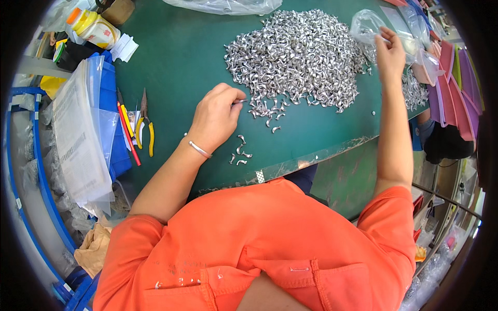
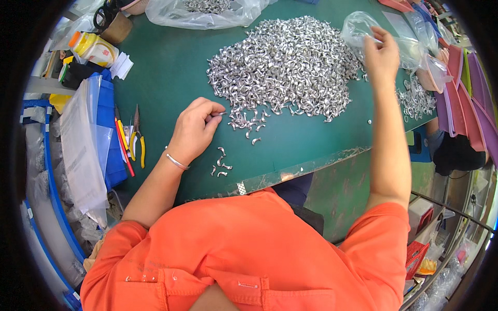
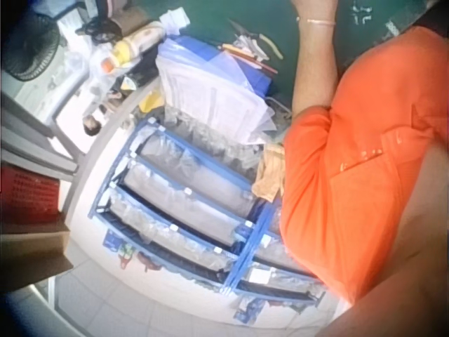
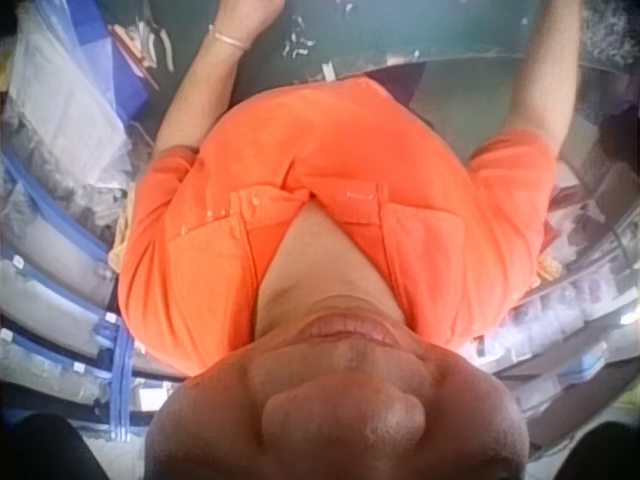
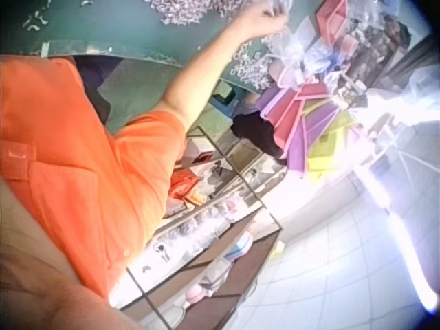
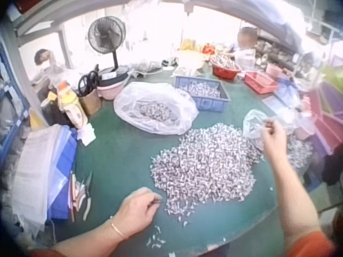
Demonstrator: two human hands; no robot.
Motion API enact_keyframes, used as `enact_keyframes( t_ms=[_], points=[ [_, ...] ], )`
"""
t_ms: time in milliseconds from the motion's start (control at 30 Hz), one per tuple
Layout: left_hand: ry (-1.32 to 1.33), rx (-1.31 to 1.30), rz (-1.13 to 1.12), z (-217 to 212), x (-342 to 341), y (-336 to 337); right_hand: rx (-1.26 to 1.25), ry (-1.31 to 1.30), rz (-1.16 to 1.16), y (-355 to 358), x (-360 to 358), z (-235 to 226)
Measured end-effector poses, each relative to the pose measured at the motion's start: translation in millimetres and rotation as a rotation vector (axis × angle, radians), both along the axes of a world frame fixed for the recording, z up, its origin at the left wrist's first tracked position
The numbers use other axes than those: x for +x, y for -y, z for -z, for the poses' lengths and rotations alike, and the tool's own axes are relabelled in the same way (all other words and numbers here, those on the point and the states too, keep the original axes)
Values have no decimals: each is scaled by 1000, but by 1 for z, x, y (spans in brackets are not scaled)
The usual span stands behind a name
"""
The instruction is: The person picks up small metal parts one at a time from a pile on the workstation and handles them by hand to inspect them.
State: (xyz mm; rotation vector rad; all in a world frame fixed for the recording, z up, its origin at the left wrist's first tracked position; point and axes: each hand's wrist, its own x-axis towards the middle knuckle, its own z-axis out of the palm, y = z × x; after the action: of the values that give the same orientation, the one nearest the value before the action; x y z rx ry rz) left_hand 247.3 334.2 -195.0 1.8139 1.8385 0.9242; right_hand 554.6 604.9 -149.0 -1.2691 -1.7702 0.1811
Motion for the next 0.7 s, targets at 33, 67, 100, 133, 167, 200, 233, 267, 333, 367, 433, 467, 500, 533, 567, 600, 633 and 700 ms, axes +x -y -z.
enact_keyframes(
  t_ms=[33,67,100,133,167,200,233,267,333,367,433,467,500,533,567,600,633,700],
  points=[
    [59,-34,24,-2,3,-1,-33,62,-124,39,-18,-5],
    [118,-69,51,-6,6,-2,-53,102,-223,79,-37,-4],
    [177,-103,81,-11,9,-4,-184,96,-357,117,-49,-2],
    [171,-82,132,-15,13,-5,-261,93,-558,151,-59,1],
    [144,-47,159,-14,16,-5,-173,188,-776,174,-66,8],
    [119,-10,179,-10,18,-6,-137,237,-898,195,-78,11],
    [94,27,202,-7,19,-7,-129,270,-953,207,-85,17],
    [101,-17,205,-7,20,-8,-96,309,-946,211,-85,25],
    [267,-84,229,-6,23,-7,-99,324,-921,214,-81,34],
    [349,-106,238,-8,24,-8,-126,305,-908,210,-75,34],
    [309,-108,171,-13,25,-2,-199,153,-811,212,-66,31],
    [267,-88,138,-13,24,0,-197,127,-724,213,-59,31],
    [226,-68,103,-13,22,1,-194,102,-639,215,-53,31],
    [240,-8,70,-10,21,2,-166,95,-539,217,-49,33],
    [212,-20,71,-11,18,5,-217,36,-464,222,-47,35],
    [184,-32,70,-13,15,8,-254,30,-449,226,-44,35],
    [156,-44,68,-16,12,12,-291,25,-435,230,-43,36],
    [117,-193,113,-27,8,23,-298,26,-465,239,-46,37]
  ],
)
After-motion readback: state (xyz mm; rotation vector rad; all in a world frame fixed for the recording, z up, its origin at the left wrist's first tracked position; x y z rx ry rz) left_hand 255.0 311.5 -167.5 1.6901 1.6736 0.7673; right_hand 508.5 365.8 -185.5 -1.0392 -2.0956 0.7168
